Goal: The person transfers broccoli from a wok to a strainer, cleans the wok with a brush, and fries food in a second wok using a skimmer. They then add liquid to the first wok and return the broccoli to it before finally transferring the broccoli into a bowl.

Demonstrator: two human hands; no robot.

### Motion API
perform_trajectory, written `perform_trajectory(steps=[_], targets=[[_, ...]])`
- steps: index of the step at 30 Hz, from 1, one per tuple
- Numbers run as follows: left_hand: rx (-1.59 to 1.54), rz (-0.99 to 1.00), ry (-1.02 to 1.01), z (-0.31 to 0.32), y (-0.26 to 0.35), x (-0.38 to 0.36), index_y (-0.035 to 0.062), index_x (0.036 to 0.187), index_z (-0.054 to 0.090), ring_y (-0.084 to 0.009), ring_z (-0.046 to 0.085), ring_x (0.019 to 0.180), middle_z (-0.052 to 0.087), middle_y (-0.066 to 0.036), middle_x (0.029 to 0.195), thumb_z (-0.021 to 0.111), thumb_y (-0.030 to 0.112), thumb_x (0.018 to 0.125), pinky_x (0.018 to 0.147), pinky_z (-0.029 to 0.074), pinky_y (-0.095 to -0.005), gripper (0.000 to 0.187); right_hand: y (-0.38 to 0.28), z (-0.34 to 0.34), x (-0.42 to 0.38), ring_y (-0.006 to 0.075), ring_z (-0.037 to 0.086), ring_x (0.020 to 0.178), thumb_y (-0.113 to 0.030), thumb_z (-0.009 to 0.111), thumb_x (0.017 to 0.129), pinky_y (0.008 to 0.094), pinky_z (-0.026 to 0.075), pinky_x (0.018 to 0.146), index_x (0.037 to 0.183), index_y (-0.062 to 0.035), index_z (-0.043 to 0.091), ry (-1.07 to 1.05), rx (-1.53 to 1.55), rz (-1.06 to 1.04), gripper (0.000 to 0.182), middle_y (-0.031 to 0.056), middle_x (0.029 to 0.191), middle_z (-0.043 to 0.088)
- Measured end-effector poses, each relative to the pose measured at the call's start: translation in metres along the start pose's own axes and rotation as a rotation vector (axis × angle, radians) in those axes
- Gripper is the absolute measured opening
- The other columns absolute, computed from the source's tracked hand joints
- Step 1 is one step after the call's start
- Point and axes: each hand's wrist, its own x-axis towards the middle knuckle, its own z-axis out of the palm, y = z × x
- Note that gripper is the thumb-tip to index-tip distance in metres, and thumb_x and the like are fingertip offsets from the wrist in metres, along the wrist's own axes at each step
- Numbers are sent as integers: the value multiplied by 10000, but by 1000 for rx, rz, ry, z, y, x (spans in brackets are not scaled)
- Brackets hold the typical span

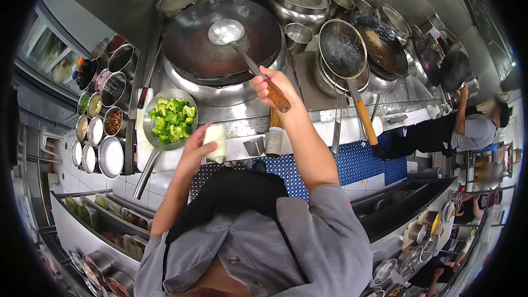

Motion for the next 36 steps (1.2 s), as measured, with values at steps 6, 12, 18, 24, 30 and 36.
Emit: perform_trajectory(steps=[6,12,18,24,30,36], targets=[[-473,50,1,-14,21,-41,-6,1416,387,-272,594,1134,573,-148,1266,788,232,744,980,491,-406,818,17,28,0,69,447,471,-357,447,1015,218,343,387,909,-120,544,191,-68,-47,278,-42,644,499],[-606,-7,66,0,29,-54,56,1365,442,-299,651,973,624,-189,1112,754,396,758,858,548,-429,762,18,31,-9,54,442,485,-319,444,1021,205,353,368,1093,-68,561,243,-159,-60,286,-37,696,507],[-575,-94,68,-4,21,-52,61,1322,471,-287,669,688,654,-184,882,718,396,719,606,577,-391,733,1,6,-4,55,438,477,-315,443,1026,207,341,386,1023,-100,552,55,-21,-18,241,-46,690,513],[-565,-85,25,0,29,-51,49,1318,472,-275,671,668,654,-186,870,712,398,715,573,575,-373,737,-1,12,-3,88,465,476,-345,442,1020,249,393,392,912,-109,490,-72,3,47,264,-13,658,524],[-559,-70,-3,3,34,-51,51,1333,457,-273,678,678,653,-186,879,716,401,710,577,577,-368,760,17,32,1,55,423,455,-326,456,1020,211,348,374,971,-83,540,197,-88,-60,262,-35,665,505],[-600,-41,-36,3,31,-52,55,1362,432,-271,678,741,653,-174,917,740,476,718,655,584,-375,829,12,18,2,62,429,467,-310,487,1011,212,352,386,985,-119,538,153,-49,-34,200,-37,669,505]])
